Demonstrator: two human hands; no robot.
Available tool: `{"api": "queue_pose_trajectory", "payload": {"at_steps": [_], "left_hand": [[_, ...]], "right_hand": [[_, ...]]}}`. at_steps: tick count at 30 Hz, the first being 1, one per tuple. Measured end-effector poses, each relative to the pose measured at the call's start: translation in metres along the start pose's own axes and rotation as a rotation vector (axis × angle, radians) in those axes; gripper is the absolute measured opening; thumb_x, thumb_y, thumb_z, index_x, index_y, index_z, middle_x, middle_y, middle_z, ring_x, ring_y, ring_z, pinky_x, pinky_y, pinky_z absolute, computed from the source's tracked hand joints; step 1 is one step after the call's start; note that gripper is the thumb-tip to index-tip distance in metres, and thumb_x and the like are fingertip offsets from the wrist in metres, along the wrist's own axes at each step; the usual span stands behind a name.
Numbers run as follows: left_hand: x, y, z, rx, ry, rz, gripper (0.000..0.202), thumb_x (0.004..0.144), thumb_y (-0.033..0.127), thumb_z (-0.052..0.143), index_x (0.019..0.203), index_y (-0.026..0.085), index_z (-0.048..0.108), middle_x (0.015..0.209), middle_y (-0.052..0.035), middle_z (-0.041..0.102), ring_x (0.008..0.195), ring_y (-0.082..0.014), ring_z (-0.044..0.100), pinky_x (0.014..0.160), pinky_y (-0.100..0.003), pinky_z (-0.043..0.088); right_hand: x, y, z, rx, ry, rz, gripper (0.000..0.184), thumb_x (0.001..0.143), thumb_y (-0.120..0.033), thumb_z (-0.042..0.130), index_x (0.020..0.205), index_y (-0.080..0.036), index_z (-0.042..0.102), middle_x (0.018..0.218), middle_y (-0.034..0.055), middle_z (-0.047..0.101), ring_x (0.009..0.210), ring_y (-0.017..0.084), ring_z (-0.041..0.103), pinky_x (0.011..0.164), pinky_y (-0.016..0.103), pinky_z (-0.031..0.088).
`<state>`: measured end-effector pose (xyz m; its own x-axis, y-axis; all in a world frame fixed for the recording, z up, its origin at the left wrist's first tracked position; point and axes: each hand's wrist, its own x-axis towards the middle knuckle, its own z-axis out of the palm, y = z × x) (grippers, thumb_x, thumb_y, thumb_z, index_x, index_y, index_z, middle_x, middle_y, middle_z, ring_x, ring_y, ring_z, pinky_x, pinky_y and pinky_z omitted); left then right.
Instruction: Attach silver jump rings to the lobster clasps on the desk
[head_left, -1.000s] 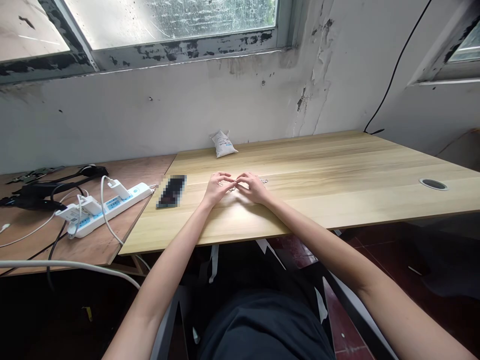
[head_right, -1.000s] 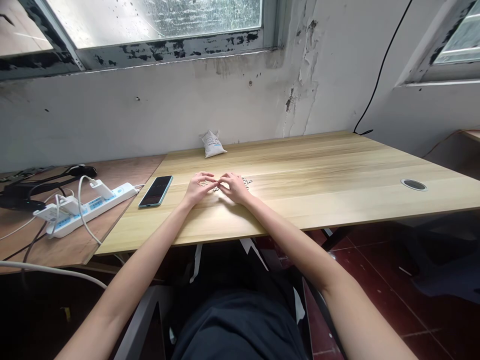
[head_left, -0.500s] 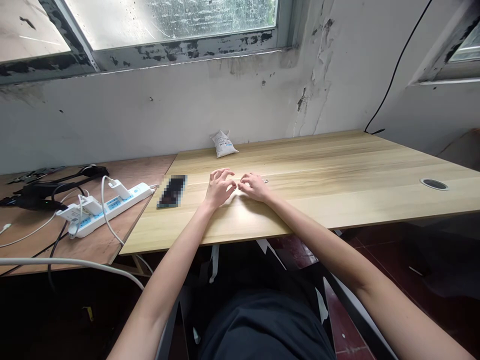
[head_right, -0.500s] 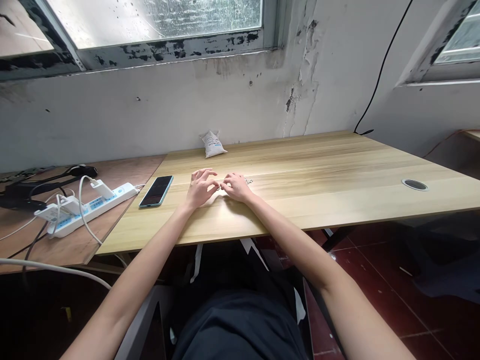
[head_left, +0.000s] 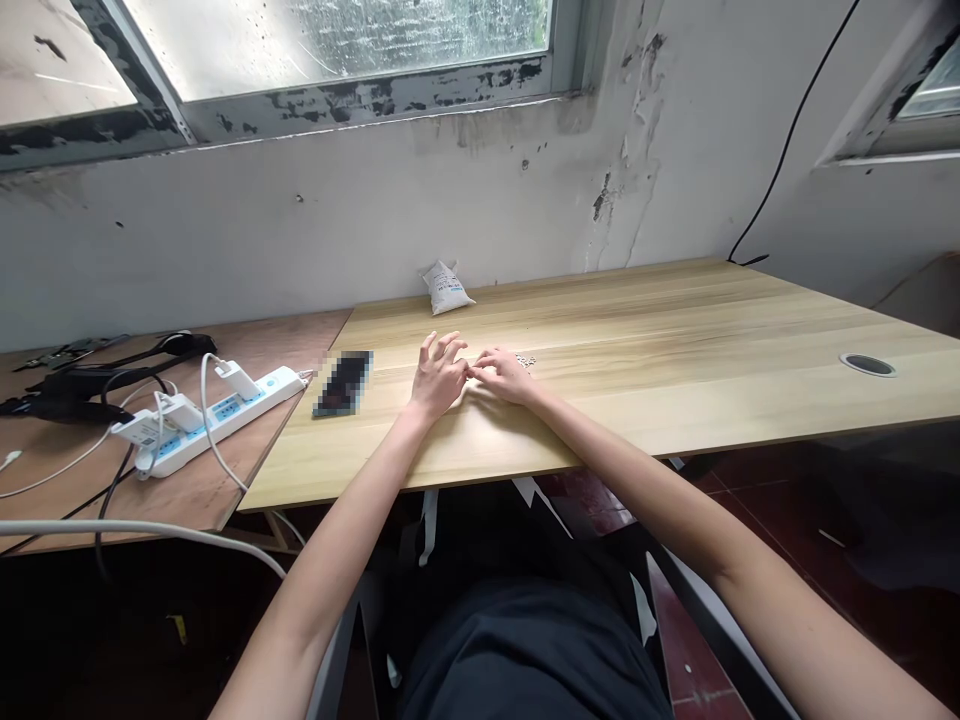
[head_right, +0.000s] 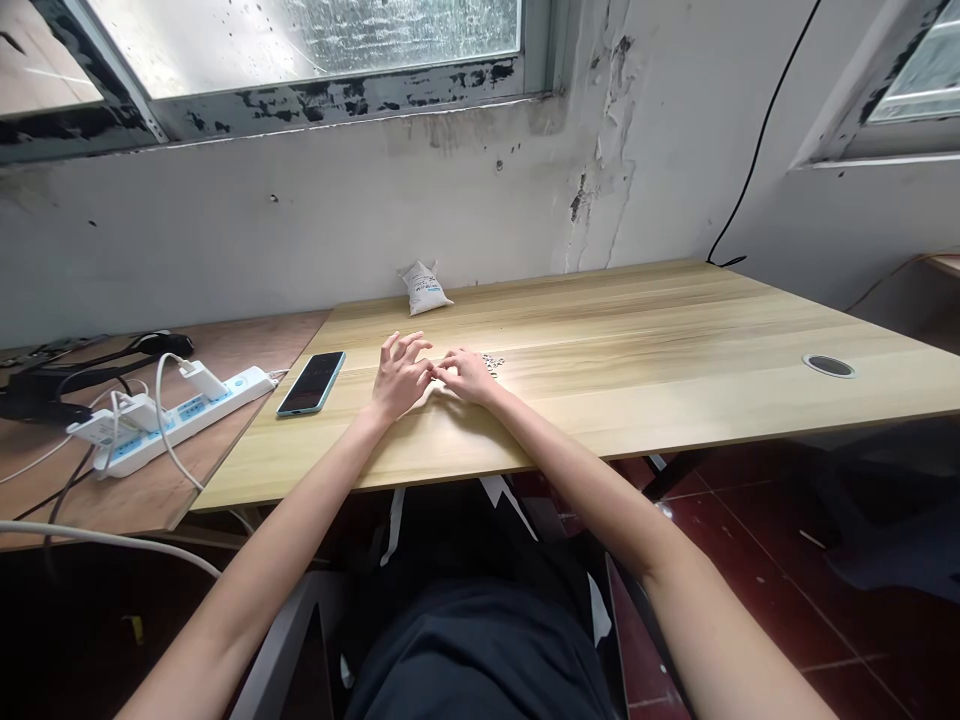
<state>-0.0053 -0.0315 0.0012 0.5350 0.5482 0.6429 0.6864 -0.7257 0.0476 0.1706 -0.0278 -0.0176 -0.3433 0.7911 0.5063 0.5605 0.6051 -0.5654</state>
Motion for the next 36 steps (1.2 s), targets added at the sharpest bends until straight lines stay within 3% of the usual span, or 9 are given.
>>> {"api": "queue_pose_trajectory", "payload": {"at_steps": [8, 15, 21, 27, 32, 36], "left_hand": [[-0.002, -0.008, -0.001, 0.021, 0.099, -0.122, 0.008, 0.082, 0.031, 0.067, 0.077, 0.026, 0.07, 0.117, -0.0057, 0.063, 0.126, -0.03, 0.047, 0.105, -0.049, 0.03], [-0.003, -0.008, 0.0, 0.056, 0.102, -0.072, 0.01, 0.085, 0.03, 0.064, 0.078, 0.025, 0.069, 0.118, -0.005, 0.063, 0.126, -0.0277, 0.047, 0.103, -0.046, 0.032], [-0.001, -0.001, 0.002, 0.172, 0.062, 0.018, 0.017, 0.088, 0.025, 0.057, 0.077, 0.021, 0.07, 0.115, -0.0074, 0.065, 0.126, -0.0274, 0.048, 0.11, -0.049, 0.028], [-0.001, 0.003, 0.004, 0.203, 0.031, 0.035, 0.02, 0.088, 0.02, 0.054, 0.077, 0.02, 0.071, 0.119, -0.0094, 0.064, 0.129, -0.0279, 0.046, 0.114, -0.05, 0.023], [-0.004, -0.008, -0.001, 0.081, -0.082, -0.082, 0.009, 0.082, 0.032, 0.066, 0.084, 0.024, 0.071, 0.125, -0.0071, 0.061, 0.13, -0.0289, 0.043, 0.11, -0.048, 0.027], [-0.009, -0.028, -0.011, -0.009, -0.126, -0.248, 0.015, 0.081, 0.033, 0.067, 0.094, 0.027, 0.071, 0.125, -0.0046, 0.061, 0.127, -0.0276, 0.045, 0.106, -0.046, 0.032]], "right_hand": [[0.001, 0.001, -0.008, 0.052, 0.031, 0.043, 0.026, 0.09, -0.037, 0.057, 0.083, -0.02, 0.075, 0.091, 0.0061, 0.07, 0.086, 0.02, 0.058, 0.078, 0.033, 0.042], [0.002, 0.003, -0.008, 0.043, 0.033, 0.104, 0.021, 0.089, -0.032, 0.058, 0.083, -0.018, 0.072, 0.088, 0.0058, 0.069, 0.089, 0.02, 0.057, 0.077, 0.03, 0.042], [0.001, 0.002, -0.008, 0.026, 0.02, 0.146, 0.021, 0.087, -0.03, 0.061, 0.08, -0.016, 0.074, 0.09, 0.0075, 0.072, 0.092, 0.022, 0.06, 0.079, 0.03, 0.042], [0.001, -0.002, -0.005, 0.032, -0.037, 0.139, 0.028, 0.092, -0.028, 0.052, 0.084, -0.016, 0.076, 0.086, 0.0049, 0.074, 0.077, 0.016, 0.065, 0.071, 0.025, 0.046], [0.003, 0.005, -0.014, -0.1, 0.003, 0.12, 0.025, 0.09, -0.033, 0.058, 0.079, -0.019, 0.075, 0.092, 0.0072, 0.072, 0.093, 0.022, 0.058, 0.084, 0.034, 0.04], [0.003, 0.023, -0.032, -0.237, 0.068, 0.171, 0.029, 0.093, -0.034, 0.05, 0.084, -0.019, 0.074, 0.093, 0.0098, 0.069, 0.096, 0.025, 0.053, 0.087, 0.04, 0.035]]}}
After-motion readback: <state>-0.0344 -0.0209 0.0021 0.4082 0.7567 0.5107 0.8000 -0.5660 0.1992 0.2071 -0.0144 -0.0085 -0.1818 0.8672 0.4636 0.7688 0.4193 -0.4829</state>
